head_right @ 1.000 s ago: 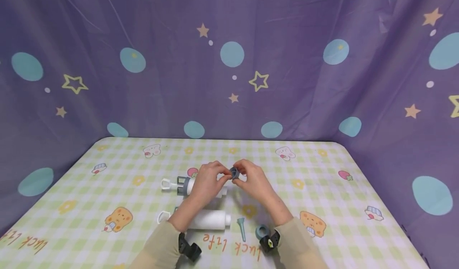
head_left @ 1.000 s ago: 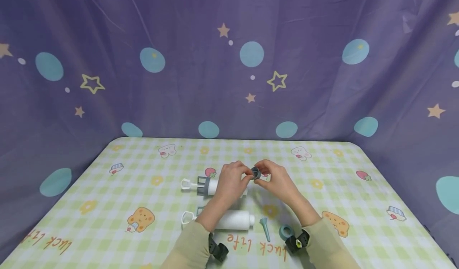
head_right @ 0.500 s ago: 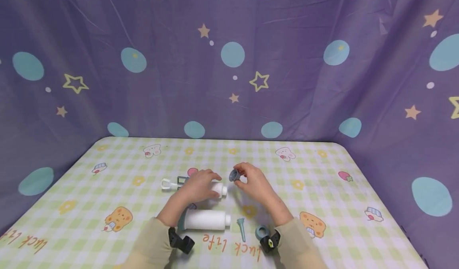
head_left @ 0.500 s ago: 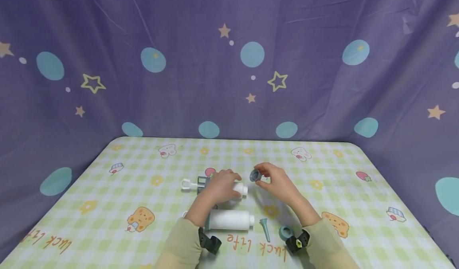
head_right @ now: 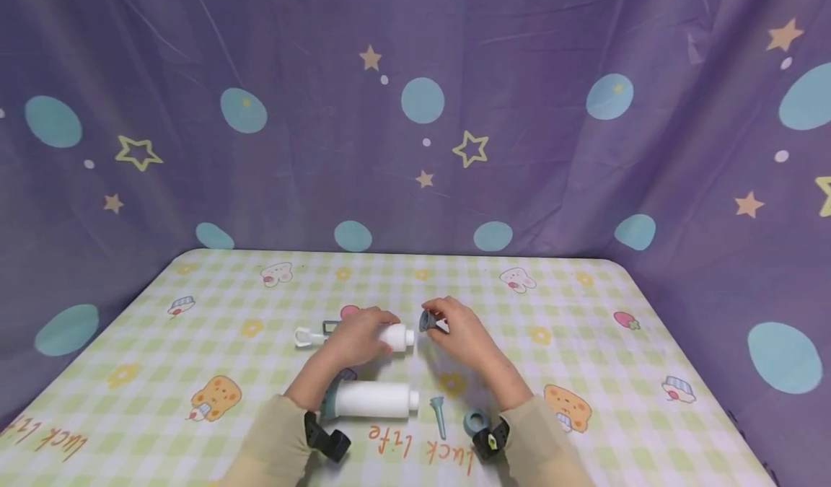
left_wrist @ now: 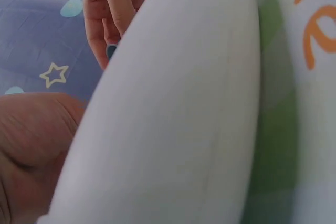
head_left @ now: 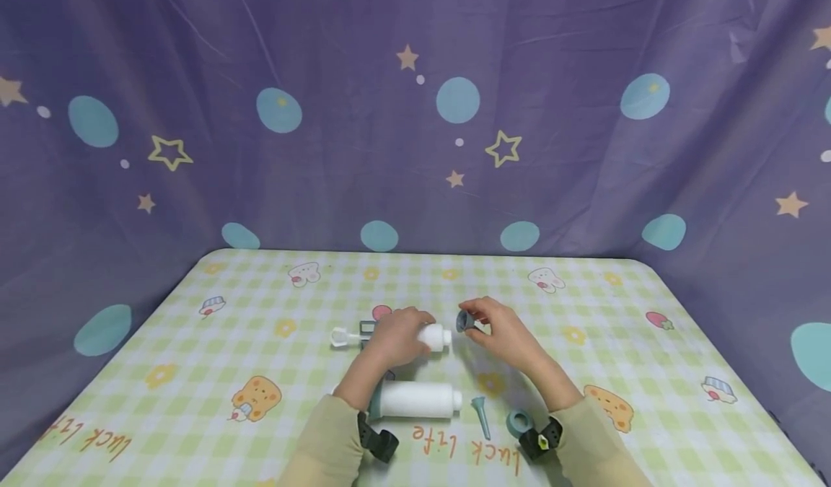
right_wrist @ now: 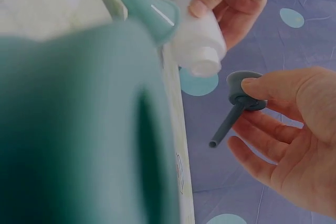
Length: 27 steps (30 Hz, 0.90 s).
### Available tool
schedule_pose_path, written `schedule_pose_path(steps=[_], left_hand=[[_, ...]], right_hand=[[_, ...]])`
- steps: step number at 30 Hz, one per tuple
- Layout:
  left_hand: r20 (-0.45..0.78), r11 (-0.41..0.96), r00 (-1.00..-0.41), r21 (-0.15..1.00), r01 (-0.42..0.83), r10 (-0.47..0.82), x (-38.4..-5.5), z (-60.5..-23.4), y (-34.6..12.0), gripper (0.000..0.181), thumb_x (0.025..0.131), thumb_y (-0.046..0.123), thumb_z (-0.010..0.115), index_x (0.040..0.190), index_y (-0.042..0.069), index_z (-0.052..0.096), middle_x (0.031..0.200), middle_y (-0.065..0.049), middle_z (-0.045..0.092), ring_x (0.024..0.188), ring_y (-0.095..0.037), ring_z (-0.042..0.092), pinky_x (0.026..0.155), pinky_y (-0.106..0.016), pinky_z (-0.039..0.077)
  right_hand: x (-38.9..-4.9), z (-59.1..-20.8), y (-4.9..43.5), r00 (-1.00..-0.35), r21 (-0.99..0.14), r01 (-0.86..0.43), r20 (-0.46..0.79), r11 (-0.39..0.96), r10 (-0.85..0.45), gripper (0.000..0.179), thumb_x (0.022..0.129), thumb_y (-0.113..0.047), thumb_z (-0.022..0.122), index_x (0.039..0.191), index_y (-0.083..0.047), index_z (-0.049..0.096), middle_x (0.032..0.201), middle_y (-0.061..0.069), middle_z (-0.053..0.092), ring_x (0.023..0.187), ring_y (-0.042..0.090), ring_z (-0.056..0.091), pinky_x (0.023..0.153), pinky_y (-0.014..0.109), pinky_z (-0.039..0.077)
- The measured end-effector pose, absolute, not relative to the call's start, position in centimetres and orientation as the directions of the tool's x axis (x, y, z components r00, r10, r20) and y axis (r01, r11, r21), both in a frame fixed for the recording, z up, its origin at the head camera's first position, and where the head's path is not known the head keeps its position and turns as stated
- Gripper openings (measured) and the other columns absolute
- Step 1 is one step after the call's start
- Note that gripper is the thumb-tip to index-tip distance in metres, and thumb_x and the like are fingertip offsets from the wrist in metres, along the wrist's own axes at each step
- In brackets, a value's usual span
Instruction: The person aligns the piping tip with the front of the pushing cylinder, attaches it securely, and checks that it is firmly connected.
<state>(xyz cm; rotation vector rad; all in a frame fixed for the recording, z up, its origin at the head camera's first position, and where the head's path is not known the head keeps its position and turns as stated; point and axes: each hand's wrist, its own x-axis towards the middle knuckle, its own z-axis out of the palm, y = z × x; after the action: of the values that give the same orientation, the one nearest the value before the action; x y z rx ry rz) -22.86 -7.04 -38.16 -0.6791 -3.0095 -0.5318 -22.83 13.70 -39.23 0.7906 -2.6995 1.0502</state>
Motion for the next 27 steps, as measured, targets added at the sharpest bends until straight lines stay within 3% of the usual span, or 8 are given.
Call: schedule_pose_path(steps=[7,15,27], left_hand=[[0.218,0.844,-0.906,0.336,0.419,0.363,-22.7,-37.7,-6.5,0.043,0.071,0.020,0.076,0.112,0.015,0.065,0.103,-0.007,0.063,0.090,-0.028,0.058,0.075,-0.042,0.046],[0.231,0.842,-0.903,0.334,0.423,0.362,-22.3,-36.7,-5.8,0.043,0.074,0.017,0.074,0.115,0.017,0.063,0.108,-0.004,0.062,0.096,-0.026,0.055,0.085,-0.046,0.041],[0.367,0.853,-0.855,0.236,0.466,0.365,-21.8,-36.1,-5.6,0.043,0.075,0.021,0.073,0.117,0.017,0.061,0.108,-0.002,0.060,0.098,-0.022,0.053,0.088,-0.043,0.038]], right_hand=[[-23.0,-39.4,13.8,-0.868,-0.599,-0.493,0.287,0.631,-0.405,0.039,0.083,-0.010,0.065,0.121,-0.007,0.056,0.109,0.004,0.057,0.098,0.021,0.058,0.085,0.035,0.047],[-23.1,-39.1,13.4,-0.854,-0.615,-0.519,0.337,0.593,-0.398,0.046,0.079,-0.007,0.069,0.121,-0.005,0.052,0.109,0.007,0.059,0.096,0.020,0.059,0.083,0.035,0.048],[-23.4,-38.6,13.0,-0.833,-0.641,-0.554,0.429,0.531,-0.350,0.029,0.077,-0.004,0.070,0.104,-0.008,0.059,0.103,0.003,0.060,0.094,0.018,0.061,0.082,0.030,0.050]])
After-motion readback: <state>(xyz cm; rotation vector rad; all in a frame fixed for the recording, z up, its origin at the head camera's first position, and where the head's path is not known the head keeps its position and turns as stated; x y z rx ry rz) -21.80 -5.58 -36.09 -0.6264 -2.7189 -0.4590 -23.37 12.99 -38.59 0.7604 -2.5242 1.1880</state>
